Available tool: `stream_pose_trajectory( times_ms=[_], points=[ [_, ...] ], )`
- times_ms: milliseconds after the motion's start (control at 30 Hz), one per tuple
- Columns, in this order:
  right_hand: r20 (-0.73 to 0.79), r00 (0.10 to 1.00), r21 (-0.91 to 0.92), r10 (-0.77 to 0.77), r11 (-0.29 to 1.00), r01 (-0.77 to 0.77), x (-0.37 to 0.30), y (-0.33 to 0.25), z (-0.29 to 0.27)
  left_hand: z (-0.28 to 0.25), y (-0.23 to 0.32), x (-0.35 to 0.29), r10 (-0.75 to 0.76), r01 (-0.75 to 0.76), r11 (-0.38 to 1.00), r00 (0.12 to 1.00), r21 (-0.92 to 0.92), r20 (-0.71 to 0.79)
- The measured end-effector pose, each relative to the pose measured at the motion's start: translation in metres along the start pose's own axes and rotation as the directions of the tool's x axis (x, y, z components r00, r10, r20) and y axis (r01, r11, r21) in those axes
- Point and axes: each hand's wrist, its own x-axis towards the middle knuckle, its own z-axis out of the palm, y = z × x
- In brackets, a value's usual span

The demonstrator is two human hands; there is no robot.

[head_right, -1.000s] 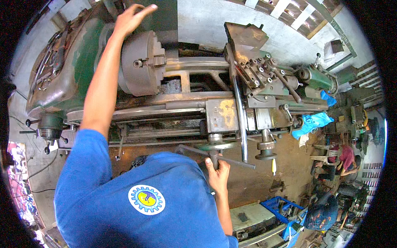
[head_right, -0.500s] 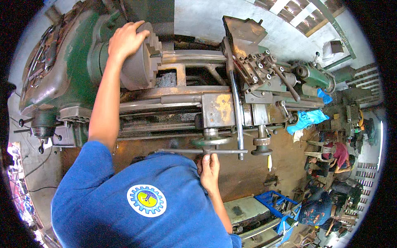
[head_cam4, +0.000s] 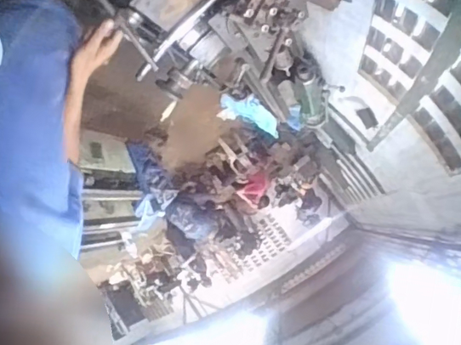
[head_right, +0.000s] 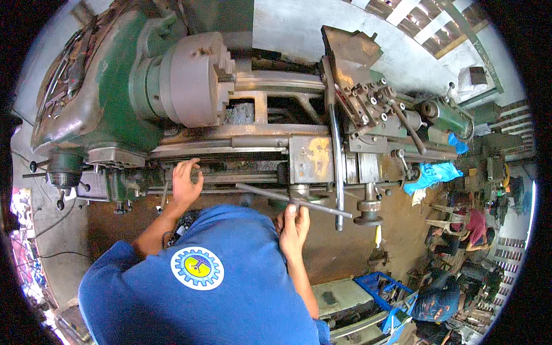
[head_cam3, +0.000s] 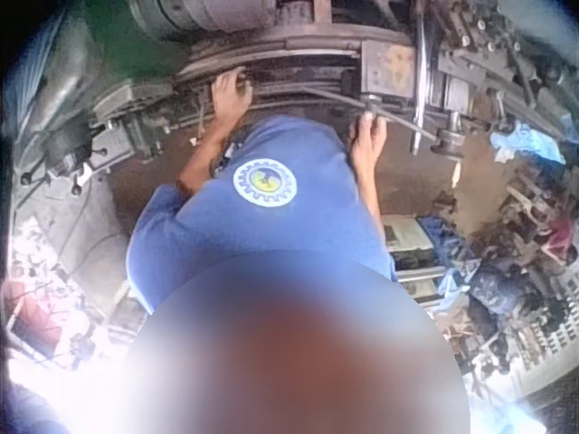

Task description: The person measures a small metal rod with a vernier caliper, then inserts the rod into a chuck on a lathe. They use a chuck key to tighten the chuck and secure the rod, then operate the lathe controls to begin machining.

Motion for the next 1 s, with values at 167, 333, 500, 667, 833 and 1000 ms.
stream_pose_trajectory(
  times_ms=[167, 333, 500, 667, 833, 1000],
  points=[
    [0.061, 0.998, -0.08, -0.032, 0.996, 0.037, 0.007, -0.002, 0.01, -0.004, 0.015, 0.008, 0.246, -0.257, 0.955, 0.965, -0.15, -0.088],
    [0.018, 1.0, -0.038, -0.02, 0.999, 0.021, 0.004, 0.002, 0.01, -0.04, 0.045, 0.048, 0.355, -0.394, 0.909, 0.902, -0.135, -0.246],
    [-0.052, 0.998, -0.054, 0.041, 0.998, -0.043, -0.004, 0.008, 0.0, -0.088, 0.076, 0.098, 0.398, -0.48, 0.876, 0.776, -0.048, -0.489],
    [-0.21, 0.965, -0.006, 0.155, 0.987, -0.16, -0.008, 0.008, -0.009, -0.103, 0.098, 0.111, 0.286, -0.424, 0.888, 0.812, -0.179, -0.509],
    [-0.284, 0.944, 0.17, 0.168, 0.978, -0.123, 0.002, 0.016, -0.022, -0.1, 0.105, 0.087, 0.378, -0.149, 0.688, 0.909, -0.71, 0.175],
    [-0.294, 0.933, 0.331, 0.206, 0.938, -0.103, 0.038, 0.029, -0.039, -0.137, 0.084, 0.048, 0.688, -0.08, 0.66, 0.465, -0.747, 0.558]
  ],
)
